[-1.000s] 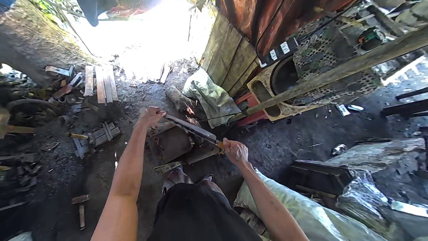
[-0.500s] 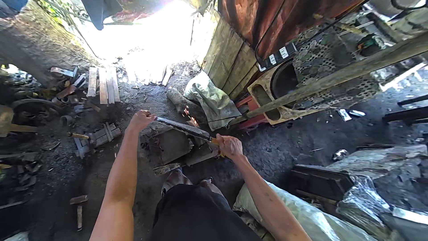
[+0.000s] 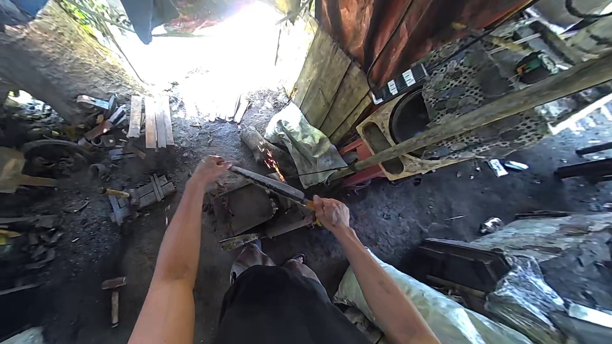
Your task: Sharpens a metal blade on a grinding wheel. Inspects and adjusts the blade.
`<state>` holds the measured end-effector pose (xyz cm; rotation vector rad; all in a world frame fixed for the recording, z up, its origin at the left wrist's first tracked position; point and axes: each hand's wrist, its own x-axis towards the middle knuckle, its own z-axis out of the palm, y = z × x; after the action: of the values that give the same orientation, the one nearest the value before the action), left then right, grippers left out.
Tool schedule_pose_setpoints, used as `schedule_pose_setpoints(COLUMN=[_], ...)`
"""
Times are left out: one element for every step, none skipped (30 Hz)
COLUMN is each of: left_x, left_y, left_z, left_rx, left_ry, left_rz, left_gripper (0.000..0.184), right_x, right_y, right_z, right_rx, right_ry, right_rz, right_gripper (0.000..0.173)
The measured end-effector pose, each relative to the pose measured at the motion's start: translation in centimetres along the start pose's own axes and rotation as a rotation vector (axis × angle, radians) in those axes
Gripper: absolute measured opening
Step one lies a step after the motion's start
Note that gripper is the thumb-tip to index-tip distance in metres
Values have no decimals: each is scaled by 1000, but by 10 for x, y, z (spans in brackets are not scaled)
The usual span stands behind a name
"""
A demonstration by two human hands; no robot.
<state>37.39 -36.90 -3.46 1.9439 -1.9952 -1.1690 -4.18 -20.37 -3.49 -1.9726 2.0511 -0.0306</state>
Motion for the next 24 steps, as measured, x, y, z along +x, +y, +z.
schedule_pose_setpoints(left_x=[0, -1, -1, -2, -4, -6, -10, -12, -13, -14, -14, -11, -8, -6, -7, -9, -14, -21, -33, -48, -64, -82, -98, -110], left_y=[-10, -18, -25, -28, -26, -20, -11, -2, 7, 17, 27, 35, 40, 45, 51, 57, 64, 73, 84, 95, 106, 116, 122, 124], left_z=[-9, -16, -19, -20, -20, -17, -13, -7, 0, 8, 16, 24, 32, 39, 43, 44, 42, 35, 26, 15, 6, 0, -4, -4], left_rx=[11, 24, 37, 40, 31, 16, -4, -18, -23, -22, -7, 14, 30, 35, 17, -18, -80, -169, -273, -371, -464, -548, -616, -695], left_ry=[18, 30, 37, 46, 49, 46, 34, 25, 17, 6, -16, -36, -52, -60, -62, -45, -12, 25, 62, 80, 86, 92, 92, 89], left_rz=[-23, -44, -59, -65, -67, -65, -59, -43, -21, 6, 23, 43, 71, 105, 132, 158, 179, 203, 233, 256, 282, 319, 378, 466], left_gripper=[46, 47, 48, 48, 48, 48, 48, 47, 47, 46, 46, 47, 48, 48, 47, 46, 45, 42, 37, 32, 27, 22, 16, 11], right_x=[9, 17, 22, 24, 24, 22, 17, 10, 2, -8, -18, -27, -35, -44, -52, -60, -68, -76, -84, -93, -99, -103, -105, -104], right_y=[-10, -18, -22, -22, -19, -13, -5, 4, 14, 24, 34, 42, 49, 55, 60, 67, 75, 82, 88, 91, 92, 92, 92, 93], right_z=[0, 0, 0, 1, 2, 3, 3, 3, 3, 3, 2, 1, -2, -5, -9, -13, -18, -24, -29, -34, -38, -45, -51, -58], right_rx=[-1, -1, -1, -2, -6, -8, -9, -11, -13, -12, -8, -9, -7, 0, 30, 75, 127, 190, 238, 243, 205, 137, 76, 37], right_ry=[-10, -22, -35, -35, -19, -4, -1, -3, -8, -2, 6, 8, 1, -3, -15, -12, -12, -7, 9, 54, 142, 260, 405, 555], right_rz=[-17, -28, -30, -32, -38, -43, -38, -22, 3, 27, 48, 69, 92, 110, 120, 100, 54, -19, -103, -178, -228, -230, -193, -136], right_gripper=[72, 72, 73, 74, 74, 74, 74, 75, 75, 76, 76, 76, 76, 76, 76, 73, 68, 60, 52, 46, 41, 36, 30, 25])
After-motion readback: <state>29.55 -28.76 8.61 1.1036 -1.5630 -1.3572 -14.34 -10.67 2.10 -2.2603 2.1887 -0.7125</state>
